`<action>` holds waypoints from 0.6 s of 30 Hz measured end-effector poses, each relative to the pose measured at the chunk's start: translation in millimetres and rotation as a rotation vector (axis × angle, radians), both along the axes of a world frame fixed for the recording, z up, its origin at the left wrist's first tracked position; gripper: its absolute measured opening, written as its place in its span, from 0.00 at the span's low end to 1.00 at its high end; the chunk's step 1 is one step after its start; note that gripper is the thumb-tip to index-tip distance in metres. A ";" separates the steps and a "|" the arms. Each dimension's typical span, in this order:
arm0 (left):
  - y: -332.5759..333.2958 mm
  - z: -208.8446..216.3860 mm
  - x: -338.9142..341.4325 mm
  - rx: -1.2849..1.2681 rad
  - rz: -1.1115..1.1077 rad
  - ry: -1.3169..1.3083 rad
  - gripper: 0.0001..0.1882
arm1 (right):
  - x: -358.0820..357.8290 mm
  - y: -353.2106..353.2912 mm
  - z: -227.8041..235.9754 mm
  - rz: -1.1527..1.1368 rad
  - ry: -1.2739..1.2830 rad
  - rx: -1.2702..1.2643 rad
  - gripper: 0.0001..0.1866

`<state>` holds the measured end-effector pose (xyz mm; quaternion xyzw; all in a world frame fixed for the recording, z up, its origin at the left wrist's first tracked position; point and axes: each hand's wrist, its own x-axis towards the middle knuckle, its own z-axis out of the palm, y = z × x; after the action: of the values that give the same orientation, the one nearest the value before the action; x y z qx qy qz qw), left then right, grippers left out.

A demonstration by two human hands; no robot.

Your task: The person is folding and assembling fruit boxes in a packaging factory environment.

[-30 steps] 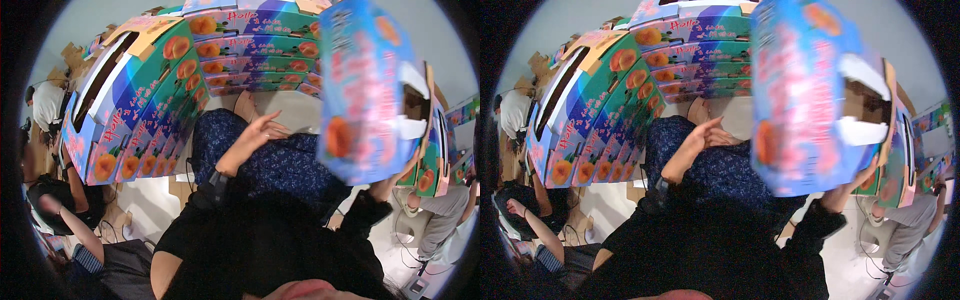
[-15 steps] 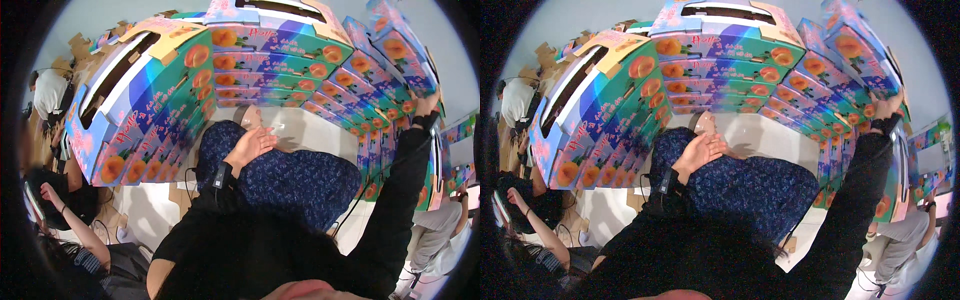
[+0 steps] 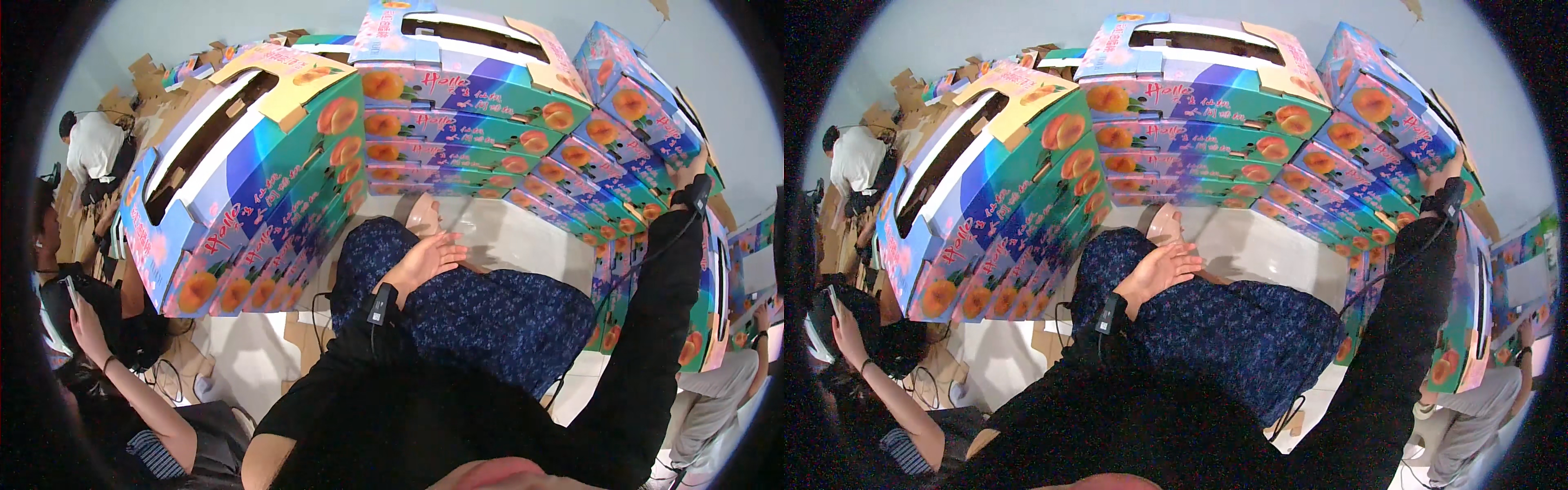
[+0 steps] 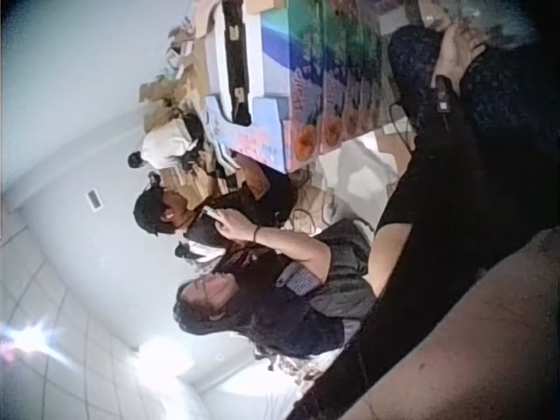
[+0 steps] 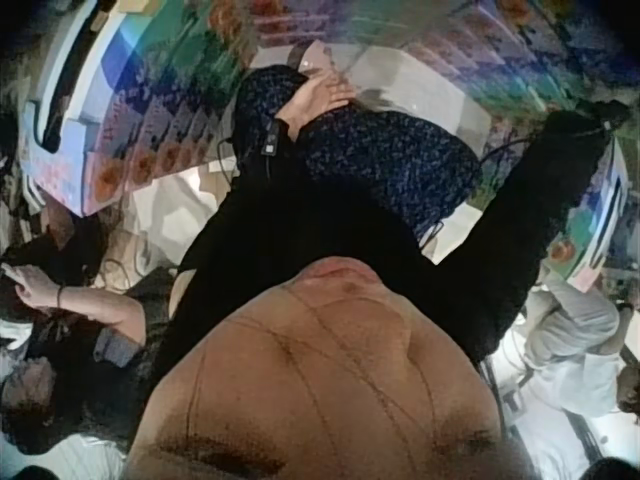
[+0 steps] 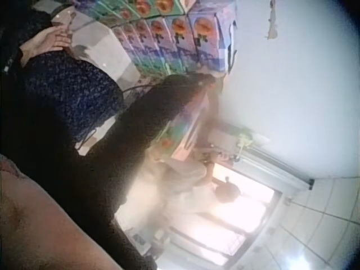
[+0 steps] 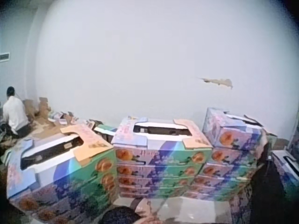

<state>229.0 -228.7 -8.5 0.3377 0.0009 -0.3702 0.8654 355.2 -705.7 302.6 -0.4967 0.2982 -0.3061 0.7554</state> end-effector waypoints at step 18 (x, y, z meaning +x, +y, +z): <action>-0.3 0.9 -6.5 0.036 -0.025 -0.095 0.29 | -93.2 -11.9 -150.2 0.455 0.004 -0.414 0.26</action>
<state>222.5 -229.0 -7.7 0.3706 -0.0375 -0.3644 0.8535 262.0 -717.6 152.4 -0.6948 0.1123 -0.1824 0.6866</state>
